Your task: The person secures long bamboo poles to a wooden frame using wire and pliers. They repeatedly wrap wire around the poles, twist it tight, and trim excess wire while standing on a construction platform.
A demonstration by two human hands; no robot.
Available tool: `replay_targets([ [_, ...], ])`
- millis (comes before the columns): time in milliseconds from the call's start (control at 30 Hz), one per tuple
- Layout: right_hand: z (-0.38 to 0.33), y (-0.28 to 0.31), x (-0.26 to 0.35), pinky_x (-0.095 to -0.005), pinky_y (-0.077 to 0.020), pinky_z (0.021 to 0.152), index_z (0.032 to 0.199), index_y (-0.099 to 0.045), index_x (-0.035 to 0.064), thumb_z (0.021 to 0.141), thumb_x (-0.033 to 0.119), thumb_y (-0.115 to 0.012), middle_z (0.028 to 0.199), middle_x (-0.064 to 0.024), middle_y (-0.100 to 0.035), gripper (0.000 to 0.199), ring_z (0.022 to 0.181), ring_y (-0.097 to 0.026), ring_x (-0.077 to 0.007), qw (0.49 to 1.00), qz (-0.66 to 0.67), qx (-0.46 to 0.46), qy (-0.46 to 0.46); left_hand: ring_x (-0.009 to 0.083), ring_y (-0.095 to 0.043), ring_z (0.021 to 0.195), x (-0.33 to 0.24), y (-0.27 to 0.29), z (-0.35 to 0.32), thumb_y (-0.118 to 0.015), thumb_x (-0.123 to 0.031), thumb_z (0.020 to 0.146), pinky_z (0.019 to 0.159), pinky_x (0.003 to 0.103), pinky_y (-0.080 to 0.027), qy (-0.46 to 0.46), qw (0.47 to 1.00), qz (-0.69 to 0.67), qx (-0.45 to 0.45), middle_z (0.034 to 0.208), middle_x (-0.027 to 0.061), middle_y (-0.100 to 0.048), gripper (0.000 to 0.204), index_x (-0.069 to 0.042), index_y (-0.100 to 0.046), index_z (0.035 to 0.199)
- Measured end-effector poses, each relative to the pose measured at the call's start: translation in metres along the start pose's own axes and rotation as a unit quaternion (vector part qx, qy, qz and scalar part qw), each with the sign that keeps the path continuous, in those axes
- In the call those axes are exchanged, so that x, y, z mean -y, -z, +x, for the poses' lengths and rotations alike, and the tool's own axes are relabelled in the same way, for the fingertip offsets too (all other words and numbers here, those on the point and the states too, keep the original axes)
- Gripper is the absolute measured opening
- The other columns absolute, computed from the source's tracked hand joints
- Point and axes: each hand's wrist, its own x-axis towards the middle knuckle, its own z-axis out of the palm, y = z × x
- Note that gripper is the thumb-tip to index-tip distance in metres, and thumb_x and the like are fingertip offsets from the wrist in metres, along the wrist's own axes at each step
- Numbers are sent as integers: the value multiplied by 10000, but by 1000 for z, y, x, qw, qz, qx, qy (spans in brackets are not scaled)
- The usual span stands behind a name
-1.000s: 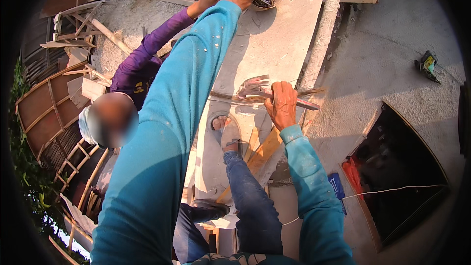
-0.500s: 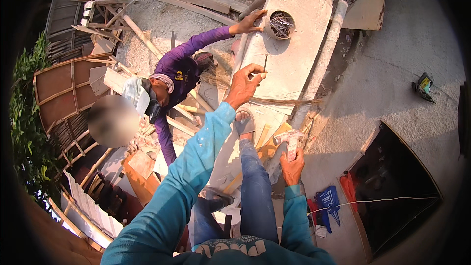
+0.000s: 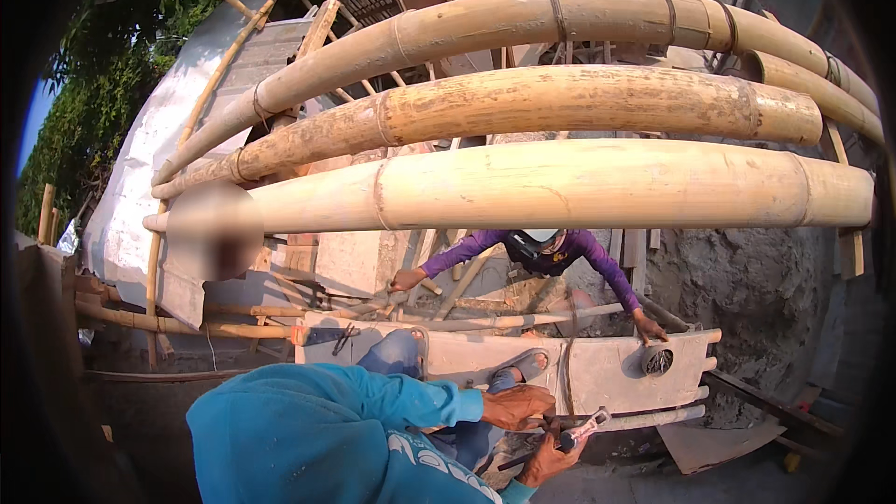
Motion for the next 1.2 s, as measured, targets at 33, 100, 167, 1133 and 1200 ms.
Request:
replay_targets([
  [33,-11,-7,13,-397,-499,768,1061,-605,-75,795,136,-783,916,-163,-663,383,812,-633,-267,995,-54,-28,75,380,-569,860,-33,39,5,-653,-141,890,782,458,-468,8,1000,-17,1,926,172,-552,204,5,-579,1010],
  [100,-11,-6,-28,-378,-541,711,1053,-596,-90,819,137,-770,987,-210,-665,370,792,-673,-253,983,-91,27,158,365,-584,807,-62,70,-22,-633,-126,903,723,443,-475,25,998,-13,-51,887,149,-547,147,-9,-581,974],
  [167,-24,-18,17,-340,-543,622,1071,-589,-82,823,151,-773,973,-197,-675,387,740,-683,-230,991,9,123,57,364,-608,836,-90,106,-51,-637,-120,894,730,443,-493,43,989,47,-135,924,150,-573,164,-16,-591,1012],
  [1133,-324,-147,244,-311,-468,429,1249,-380,33,888,120,-698,756,-82,-502,488,490,-502,-165,882,119,414,-193,275,-690,841,-77,600,-333,-613,-325,948,773,373,-527,154,839,124,-507,943,85,-726,250,-96,-689,1013],
  [1200,-342,-148,261,-303,-456,425,1273,-368,32,888,158,-717,747,-81,-496,535,487,-496,-166,887,43,419,-188,277,-690,844,-80,601,-334,-613,-337,946,771,373,-529,168,829,131,-516,959,82,-729,256,-105,-702,1007],
])
